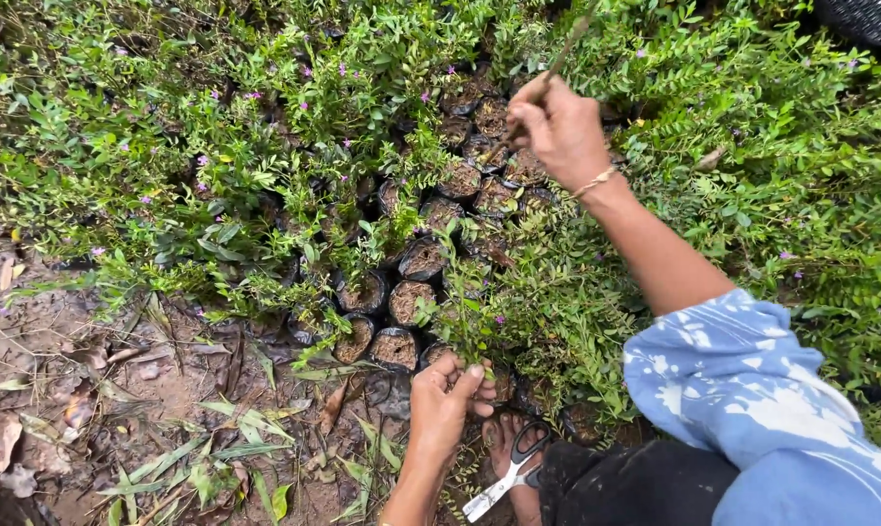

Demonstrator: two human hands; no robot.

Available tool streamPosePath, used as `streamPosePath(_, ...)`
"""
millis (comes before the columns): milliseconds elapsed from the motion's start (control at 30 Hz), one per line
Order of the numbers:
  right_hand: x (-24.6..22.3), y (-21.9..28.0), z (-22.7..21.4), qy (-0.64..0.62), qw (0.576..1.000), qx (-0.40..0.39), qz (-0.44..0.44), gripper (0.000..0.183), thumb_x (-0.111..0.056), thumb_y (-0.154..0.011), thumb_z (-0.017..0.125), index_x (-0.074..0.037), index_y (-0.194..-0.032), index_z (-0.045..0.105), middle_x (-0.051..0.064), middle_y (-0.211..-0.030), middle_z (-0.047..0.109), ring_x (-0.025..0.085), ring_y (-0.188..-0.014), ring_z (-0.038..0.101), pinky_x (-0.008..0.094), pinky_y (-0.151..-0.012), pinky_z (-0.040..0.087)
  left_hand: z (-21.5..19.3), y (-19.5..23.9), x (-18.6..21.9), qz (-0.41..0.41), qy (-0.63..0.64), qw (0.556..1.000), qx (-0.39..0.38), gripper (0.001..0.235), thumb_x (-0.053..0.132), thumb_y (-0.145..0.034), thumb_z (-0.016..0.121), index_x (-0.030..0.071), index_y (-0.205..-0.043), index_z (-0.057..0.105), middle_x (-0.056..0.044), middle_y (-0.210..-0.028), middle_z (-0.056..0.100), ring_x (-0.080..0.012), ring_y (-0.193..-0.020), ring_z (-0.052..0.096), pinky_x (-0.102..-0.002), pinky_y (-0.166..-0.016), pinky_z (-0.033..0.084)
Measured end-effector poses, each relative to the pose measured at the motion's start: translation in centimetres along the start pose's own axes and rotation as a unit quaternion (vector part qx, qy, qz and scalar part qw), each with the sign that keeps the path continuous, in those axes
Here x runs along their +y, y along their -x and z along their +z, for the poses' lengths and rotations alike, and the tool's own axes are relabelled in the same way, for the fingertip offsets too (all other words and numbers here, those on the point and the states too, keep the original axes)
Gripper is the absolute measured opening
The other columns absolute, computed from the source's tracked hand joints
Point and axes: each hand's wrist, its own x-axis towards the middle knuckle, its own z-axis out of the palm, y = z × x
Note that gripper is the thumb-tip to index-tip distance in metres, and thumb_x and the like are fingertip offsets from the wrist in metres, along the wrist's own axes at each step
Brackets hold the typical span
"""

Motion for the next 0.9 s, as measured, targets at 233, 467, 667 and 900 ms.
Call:
streamPosePath(233,4.7,-0.1,6.3,0.098,0.988,0.003,-0.121,0.005,0.001,-0.1,0.061,-0.002,-0.096,0.063,0.002,-0.065,0.062,0.01,-0.043,0.05,0.022,-0.035,0.044,0.3,-0.3,1.5,-0.014,-0.001,1.0,0.002,0.014,-0.007,-0.093,0.063,-0.01,-0.103,0.072,-0.021,-0.081,0.071,-0.0253,-0.066,0.07,-0.029,-0.055,0.061)
streamPosePath(467,9.7,2.9,9.3,0.185,0.964,-0.124,-0.147,0.006,-0.005,-0.099,0.061,-0.005,-0.104,0.061,0.013,-0.088,0.072,0.025,-0.079,0.071,0.033,-0.067,0.062,0.9,-1.1,2.8,0.137,0.033,0.99,-0.03,0.017,0.001,-0.092,0.066,-0.013,-0.1,0.071,-0.025,-0.077,0.073,-0.0242,-0.067,0.074,-0.03,-0.051,0.067)
streamPosePath(667,7.2,0.3,7.0,0.118,0.98,-0.089,0.133,0.012,-0.026,-0.097,0.066,-0.014,-0.094,0.067,-0.005,-0.062,0.056,0.005,-0.045,0.041,0.021,-0.04,0.037,-0.6,0.6,2.6,0.072,0.062,0.995,0.023,0.017,-0.005,-0.092,0.063,-0.011,-0.106,0.072,-0.022,-0.083,0.072,-0.0266,-0.069,0.071,-0.031,-0.054,0.061)
streamPosePath(900,-5.2,2.1,-1.2,0.02,0.992,-0.107,0.063,0.013,-0.011,-0.105,0.057,-0.006,-0.095,0.061,0.007,-0.076,0.07,0.011,-0.053,0.06,0.021,-0.04,0.05,-3.9,1.7,2.8,0.19,0.136,0.97,0.06,0.021,-0.001,-0.089,0.067,-0.01,-0.107,0.071,-0.024,-0.077,0.074,-0.0281,-0.068,0.074,-0.032,-0.05,0.062)
